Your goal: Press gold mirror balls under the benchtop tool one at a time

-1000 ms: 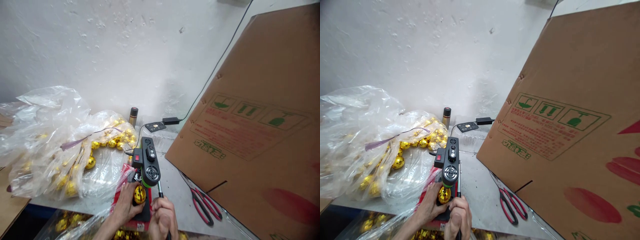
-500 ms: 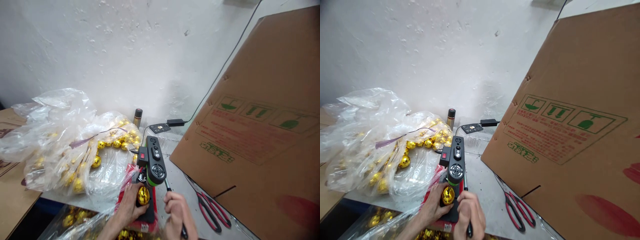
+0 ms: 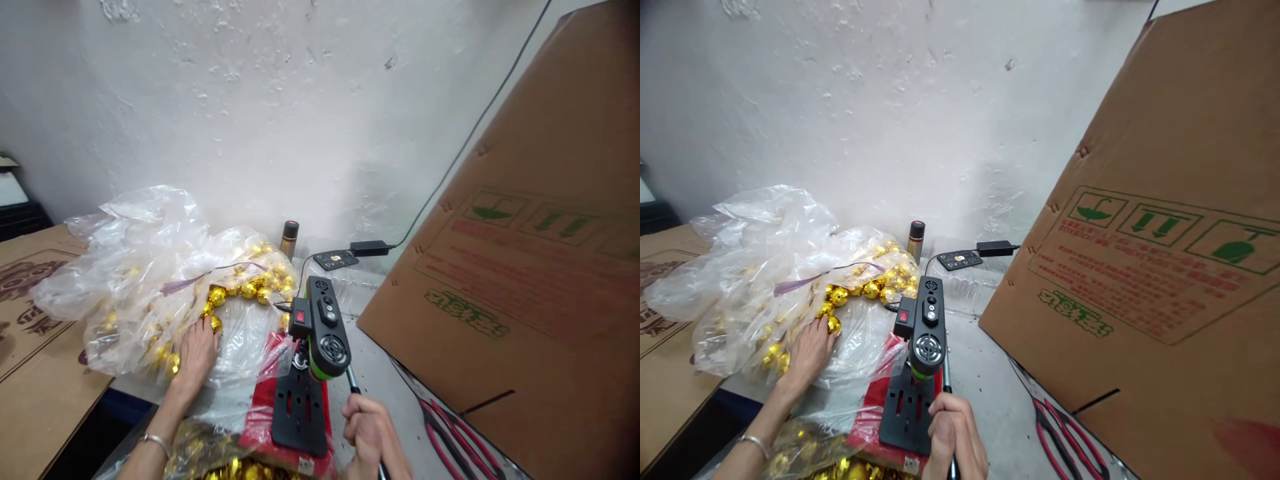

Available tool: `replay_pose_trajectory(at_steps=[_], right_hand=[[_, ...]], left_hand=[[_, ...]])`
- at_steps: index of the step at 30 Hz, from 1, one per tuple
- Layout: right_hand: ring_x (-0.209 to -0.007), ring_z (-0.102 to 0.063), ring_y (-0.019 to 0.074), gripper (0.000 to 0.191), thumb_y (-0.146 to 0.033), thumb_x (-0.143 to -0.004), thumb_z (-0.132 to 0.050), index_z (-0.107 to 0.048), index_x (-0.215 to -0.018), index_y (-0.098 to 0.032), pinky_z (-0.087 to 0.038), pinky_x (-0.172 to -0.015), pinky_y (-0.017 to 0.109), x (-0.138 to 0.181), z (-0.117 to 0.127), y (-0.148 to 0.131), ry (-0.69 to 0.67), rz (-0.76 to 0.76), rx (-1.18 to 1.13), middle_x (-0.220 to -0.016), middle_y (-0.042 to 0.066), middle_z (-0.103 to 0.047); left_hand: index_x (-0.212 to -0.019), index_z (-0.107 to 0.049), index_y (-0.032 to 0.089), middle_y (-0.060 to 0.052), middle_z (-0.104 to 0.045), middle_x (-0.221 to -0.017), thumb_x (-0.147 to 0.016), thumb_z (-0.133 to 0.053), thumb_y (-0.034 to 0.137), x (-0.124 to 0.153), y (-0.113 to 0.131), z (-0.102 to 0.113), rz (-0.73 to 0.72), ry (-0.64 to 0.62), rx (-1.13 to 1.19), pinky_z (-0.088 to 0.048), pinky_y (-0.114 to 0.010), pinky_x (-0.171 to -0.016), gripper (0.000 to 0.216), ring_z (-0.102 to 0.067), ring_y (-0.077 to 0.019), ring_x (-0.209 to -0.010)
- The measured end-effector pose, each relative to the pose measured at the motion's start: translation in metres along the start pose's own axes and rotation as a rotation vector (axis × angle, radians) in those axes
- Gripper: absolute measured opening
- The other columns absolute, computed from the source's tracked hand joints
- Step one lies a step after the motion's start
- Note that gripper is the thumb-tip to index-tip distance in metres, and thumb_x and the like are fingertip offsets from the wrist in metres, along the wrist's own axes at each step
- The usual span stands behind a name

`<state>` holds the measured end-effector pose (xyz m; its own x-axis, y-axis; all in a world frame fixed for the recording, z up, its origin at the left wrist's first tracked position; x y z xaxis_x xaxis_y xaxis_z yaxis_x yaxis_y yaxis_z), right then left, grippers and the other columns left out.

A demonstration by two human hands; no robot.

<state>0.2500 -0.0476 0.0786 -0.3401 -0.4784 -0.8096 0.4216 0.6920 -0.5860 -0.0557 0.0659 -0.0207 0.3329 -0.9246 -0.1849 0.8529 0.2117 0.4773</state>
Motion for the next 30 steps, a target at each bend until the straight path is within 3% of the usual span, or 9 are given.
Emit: replay_pose_trajectory(at_steps=[3, 6, 9, 11, 13, 15, 21, 26, 30], right_hand=[[-0.060, -0.059, 0.0109, 0.035, -0.010, -0.103, -0.053, -0.054, -0.069, -0.020, -0.042, -0.057, 0.025, -0.003, 0.003, 0.004, -0.010, 0.072, -0.006, -0.070, -0.001, -0.058], [-0.062, -0.058, 0.0113, 0.036, -0.007, -0.103, -0.051, -0.051, -0.070, -0.021, -0.043, -0.059, 0.024, -0.007, 0.001, 0.001, 0.017, 0.067, -0.006, -0.066, -0.003, -0.053], [-0.063, -0.057, 0.0111, 0.036, -0.006, -0.104, -0.049, -0.050, -0.071, -0.021, -0.042, -0.058, 0.023, -0.016, -0.003, -0.006, -0.003, 0.051, -0.024, -0.062, -0.004, -0.048], [-0.062, -0.055, 0.0105, 0.036, -0.007, -0.105, -0.049, -0.049, -0.071, -0.021, -0.039, -0.055, 0.023, -0.024, -0.005, -0.009, -0.026, 0.023, -0.033, -0.062, -0.004, -0.048], [-0.063, -0.054, 0.0097, 0.037, -0.008, -0.106, -0.049, -0.049, -0.071, -0.021, -0.039, -0.055, 0.022, -0.031, -0.005, -0.010, -0.044, -0.018, -0.039, -0.064, -0.003, -0.050], [-0.064, -0.054, 0.0092, 0.036, -0.009, -0.107, -0.048, -0.050, -0.073, -0.021, -0.041, -0.057, 0.022, -0.034, -0.004, -0.011, -0.067, -0.037, -0.044, -0.066, -0.004, -0.050], [-0.067, -0.055, 0.0086, 0.032, -0.006, -0.106, -0.047, -0.052, -0.078, -0.021, -0.045, -0.061, 0.022, -0.035, -0.002, -0.013, -0.113, -0.012, -0.038, -0.070, -0.004, -0.051], [-0.066, -0.056, 0.0093, 0.032, -0.005, -0.105, -0.047, -0.050, -0.077, -0.022, -0.045, -0.058, 0.022, -0.033, -0.001, -0.013, -0.111, 0.006, -0.027, -0.070, -0.003, -0.051], [-0.064, -0.056, 0.0090, 0.033, -0.004, -0.104, -0.046, -0.048, -0.076, -0.022, -0.045, -0.058, 0.021, -0.032, -0.001, -0.014, -0.112, 0.025, -0.009, -0.068, -0.004, -0.051]], left_hand=[[-0.129, -0.068, 0.013, -0.022, -0.076, -0.123, -0.093, -0.060, 0.020, -0.015, 0.006, -0.008, 0.001, -0.079, 0.085, -0.057, -0.059, -0.103, 0.038, -0.076, -0.0410, -0.111], [-0.134, -0.064, 0.016, -0.019, -0.075, -0.130, -0.092, -0.064, 0.030, -0.011, 0.013, -0.016, 0.002, -0.141, 0.223, -0.058, -0.051, -0.104, 0.045, -0.076, -0.0365, -0.115], [-0.139, -0.059, 0.013, -0.017, -0.077, -0.128, -0.100, -0.051, 0.049, 0.009, 0.024, -0.023, 0.019, -0.220, 0.432, -0.063, -0.041, -0.093, 0.054, -0.078, -0.0309, -0.111], [-0.136, -0.060, 0.014, -0.015, -0.079, -0.123, -0.100, -0.047, 0.062, 0.030, 0.035, -0.032, 0.092, -0.317, 0.740, -0.065, -0.039, -0.086, 0.062, -0.080, -0.0296, -0.105], [-0.133, -0.064, 0.015, -0.014, -0.080, -0.121, -0.092, -0.059, 0.071, 0.053, 0.046, -0.047, 0.202, -0.431, 1.056, -0.064, -0.040, -0.086, 0.069, -0.079, -0.0311, -0.105], [-0.129, -0.067, 0.017, -0.013, -0.080, -0.121, -0.081, -0.073, 0.074, 0.072, 0.056, -0.063, 0.258, -0.500, 1.173, -0.063, -0.043, -0.092, 0.075, -0.077, -0.0336, -0.109], [-0.135, -0.070, 0.021, -0.013, -0.080, -0.130, -0.083, -0.078, 0.067, 0.099, 0.071, -0.093, -0.014, -0.495, 0.929, -0.055, -0.048, -0.111, 0.070, -0.073, -0.0366, -0.124], [-0.142, -0.067, 0.026, -0.014, -0.078, -0.137, -0.086, -0.081, 0.047, 0.104, 0.079, -0.095, -0.279, -0.480, 0.750, -0.057, -0.053, -0.110, 0.061, -0.073, -0.0378, -0.125], [-0.142, -0.065, 0.025, -0.015, -0.076, -0.140, -0.087, -0.080, 0.038, 0.104, 0.089, -0.095, -0.362, -0.402, 0.709, -0.058, -0.056, -0.111, 0.058, -0.073, -0.0385, -0.128]])
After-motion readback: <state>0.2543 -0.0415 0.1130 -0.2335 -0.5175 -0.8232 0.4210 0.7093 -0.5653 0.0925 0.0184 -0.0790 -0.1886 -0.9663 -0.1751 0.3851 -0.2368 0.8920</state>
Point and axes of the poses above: each hand's wrist, its own x-axis away from the middle knuckle, its own z-axis out of the back of the hand, y = z × x, the point moved 4 cm from there along -x, towards the middle knuckle
